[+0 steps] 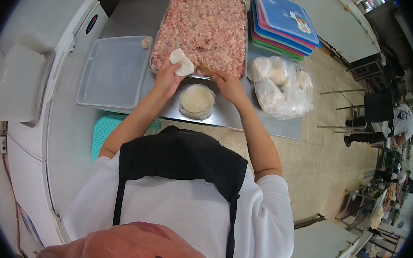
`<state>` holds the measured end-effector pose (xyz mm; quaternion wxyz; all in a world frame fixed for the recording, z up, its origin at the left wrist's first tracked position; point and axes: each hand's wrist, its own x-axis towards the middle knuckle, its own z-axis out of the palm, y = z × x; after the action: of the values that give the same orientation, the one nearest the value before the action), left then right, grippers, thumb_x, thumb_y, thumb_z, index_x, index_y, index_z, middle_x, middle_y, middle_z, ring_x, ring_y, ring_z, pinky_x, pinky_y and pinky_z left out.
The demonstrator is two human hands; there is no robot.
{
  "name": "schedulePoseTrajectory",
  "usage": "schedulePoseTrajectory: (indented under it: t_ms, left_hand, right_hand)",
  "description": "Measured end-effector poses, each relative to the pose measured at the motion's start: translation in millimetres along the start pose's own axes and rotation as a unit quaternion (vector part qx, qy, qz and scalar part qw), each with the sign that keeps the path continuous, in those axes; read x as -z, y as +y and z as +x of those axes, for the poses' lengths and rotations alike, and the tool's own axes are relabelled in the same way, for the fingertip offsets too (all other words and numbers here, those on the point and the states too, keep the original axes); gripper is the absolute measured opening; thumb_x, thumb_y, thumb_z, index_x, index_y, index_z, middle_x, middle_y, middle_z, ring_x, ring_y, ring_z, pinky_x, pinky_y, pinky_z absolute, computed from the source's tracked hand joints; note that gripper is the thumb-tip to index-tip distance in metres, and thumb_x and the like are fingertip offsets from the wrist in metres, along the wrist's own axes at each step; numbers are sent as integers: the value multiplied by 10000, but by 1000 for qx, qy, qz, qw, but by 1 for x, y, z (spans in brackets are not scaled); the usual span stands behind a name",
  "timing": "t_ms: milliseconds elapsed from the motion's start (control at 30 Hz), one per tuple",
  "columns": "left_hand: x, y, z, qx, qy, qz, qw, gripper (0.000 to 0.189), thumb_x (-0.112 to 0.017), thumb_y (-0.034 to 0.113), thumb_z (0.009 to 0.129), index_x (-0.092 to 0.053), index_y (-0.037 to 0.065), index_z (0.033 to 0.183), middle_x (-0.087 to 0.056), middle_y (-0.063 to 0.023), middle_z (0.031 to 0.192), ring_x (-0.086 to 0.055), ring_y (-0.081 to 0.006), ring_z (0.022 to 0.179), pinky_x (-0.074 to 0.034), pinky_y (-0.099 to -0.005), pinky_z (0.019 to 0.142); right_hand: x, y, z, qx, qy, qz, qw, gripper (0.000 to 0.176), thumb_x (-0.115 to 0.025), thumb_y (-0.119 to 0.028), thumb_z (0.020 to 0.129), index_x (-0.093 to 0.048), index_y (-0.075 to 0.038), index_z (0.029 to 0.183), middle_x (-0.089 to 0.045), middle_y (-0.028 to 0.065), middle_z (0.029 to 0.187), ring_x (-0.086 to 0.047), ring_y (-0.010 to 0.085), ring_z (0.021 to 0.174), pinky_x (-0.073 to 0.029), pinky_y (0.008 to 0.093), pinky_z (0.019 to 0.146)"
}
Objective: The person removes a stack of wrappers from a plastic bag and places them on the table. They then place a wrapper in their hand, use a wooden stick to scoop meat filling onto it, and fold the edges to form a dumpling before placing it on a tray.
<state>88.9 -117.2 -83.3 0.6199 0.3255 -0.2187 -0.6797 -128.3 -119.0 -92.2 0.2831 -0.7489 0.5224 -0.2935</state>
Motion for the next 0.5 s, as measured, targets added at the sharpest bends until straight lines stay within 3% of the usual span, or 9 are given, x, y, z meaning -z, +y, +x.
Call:
schedulePoseTrajectory:
  t_ms: [100,200,367,500]
  left_hand:
    - [-11,19,7,3,-29,18,999,416,-465,5,932,-403,44,1341,-536,-111,1251,-575,-260,1128,-505,-430,951]
    - [-16,35,17,-3,-41,39,998,402,-471,21,945,-407,35,1341,-550,-116,1256,-576,-254,1136,-514,-416,943]
    - [-8,39,33,-86,9,-8,996,320,-488,30,944,-468,-9,1261,-567,-120,1220,-572,-222,1132,-504,-378,949]
    - [-1,33,39,-45,24,-24,998,327,-470,23,950,-453,-16,1274,-554,-146,1244,-574,-254,1138,-490,-390,975]
  right_hand:
    - [16,-8,6,-194,-103,205,954,275,-510,-250,944,-648,-71,1101,-584,26,655,-512,142,482,-384,282,445]
    - [22,-25,6,-274,-106,347,890,316,-518,-219,961,-548,-98,1252,-433,-49,599,-286,46,410,-184,213,365]
    - [25,-27,7,-280,-102,411,861,279,-513,-212,953,-586,-102,1198,-441,-47,597,-328,58,407,-216,229,367]
    - [36,-38,8,-236,-99,387,886,285,-505,-203,962,-600,-96,1208,-463,-37,608,-361,60,438,-266,225,396]
